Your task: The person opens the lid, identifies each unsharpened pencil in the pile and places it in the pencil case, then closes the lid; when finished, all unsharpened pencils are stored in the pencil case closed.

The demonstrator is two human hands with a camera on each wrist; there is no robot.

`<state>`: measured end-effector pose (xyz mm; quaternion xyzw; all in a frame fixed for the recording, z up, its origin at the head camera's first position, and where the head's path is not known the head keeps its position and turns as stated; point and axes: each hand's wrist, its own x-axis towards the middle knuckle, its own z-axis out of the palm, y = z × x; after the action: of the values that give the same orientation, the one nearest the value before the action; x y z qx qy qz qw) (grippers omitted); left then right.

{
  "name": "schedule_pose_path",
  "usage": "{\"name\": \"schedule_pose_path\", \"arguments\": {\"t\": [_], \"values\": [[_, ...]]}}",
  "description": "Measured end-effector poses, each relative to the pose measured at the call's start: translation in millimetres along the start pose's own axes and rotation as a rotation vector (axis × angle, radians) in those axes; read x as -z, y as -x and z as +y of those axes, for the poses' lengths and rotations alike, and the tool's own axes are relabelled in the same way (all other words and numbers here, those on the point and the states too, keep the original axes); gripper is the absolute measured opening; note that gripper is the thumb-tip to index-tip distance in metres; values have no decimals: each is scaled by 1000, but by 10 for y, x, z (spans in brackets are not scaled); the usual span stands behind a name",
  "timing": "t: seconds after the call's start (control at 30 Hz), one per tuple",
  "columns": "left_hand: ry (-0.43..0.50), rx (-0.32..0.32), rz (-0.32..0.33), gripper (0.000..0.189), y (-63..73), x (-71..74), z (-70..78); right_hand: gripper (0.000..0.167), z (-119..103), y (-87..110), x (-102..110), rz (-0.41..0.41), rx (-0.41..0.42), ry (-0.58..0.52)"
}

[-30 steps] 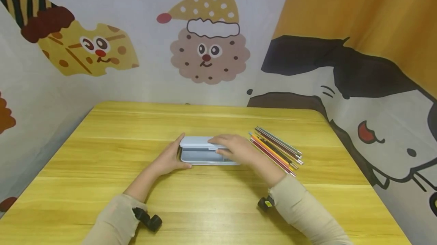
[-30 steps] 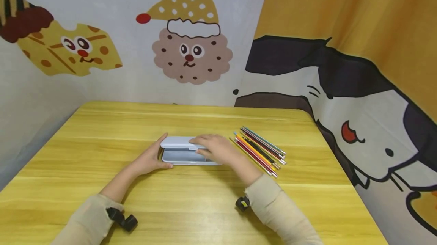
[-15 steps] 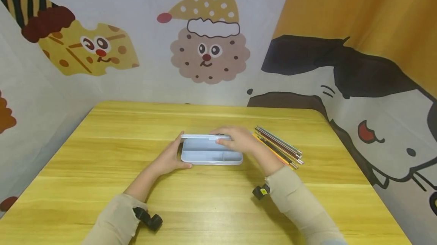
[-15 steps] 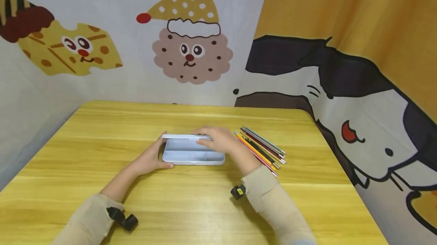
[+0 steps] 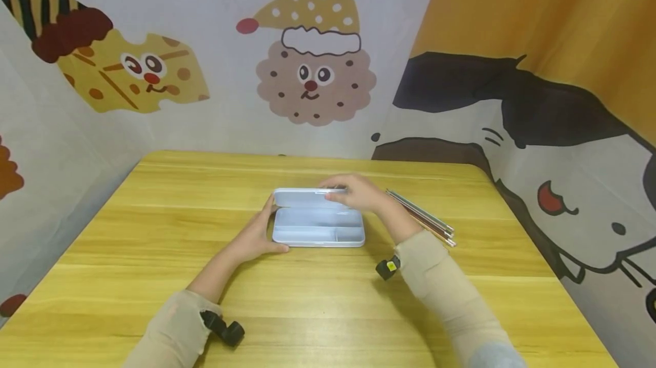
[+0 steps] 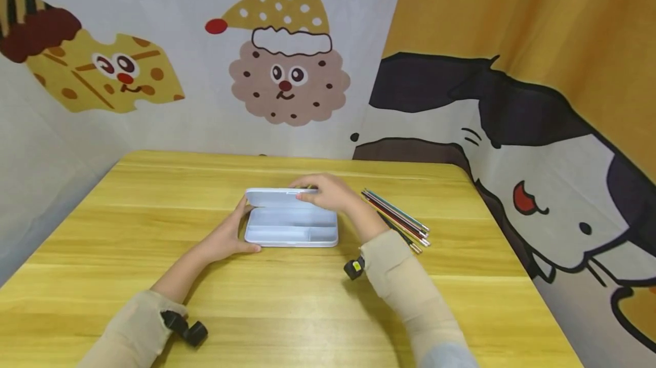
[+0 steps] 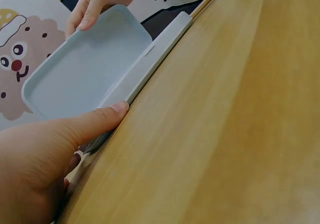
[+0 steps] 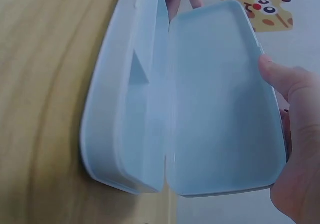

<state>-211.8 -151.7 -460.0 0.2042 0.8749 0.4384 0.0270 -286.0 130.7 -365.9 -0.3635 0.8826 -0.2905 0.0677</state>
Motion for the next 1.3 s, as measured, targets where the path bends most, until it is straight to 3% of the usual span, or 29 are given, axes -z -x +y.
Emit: {"name": "schedule_pose_path", "arguments": {"t": [0.27,0.8,1.3], "values": [[38,-27,21,143,-42,-26,-4,35,123,-120,86,-37,-35,-118],[-8,-35,8,143,-65,-29,-10,37,265,-327,183,-89,-65,-202],[-42,-4,-3,143,-61,3,1,36,235,-327,214,-52,-74,-196]]}}
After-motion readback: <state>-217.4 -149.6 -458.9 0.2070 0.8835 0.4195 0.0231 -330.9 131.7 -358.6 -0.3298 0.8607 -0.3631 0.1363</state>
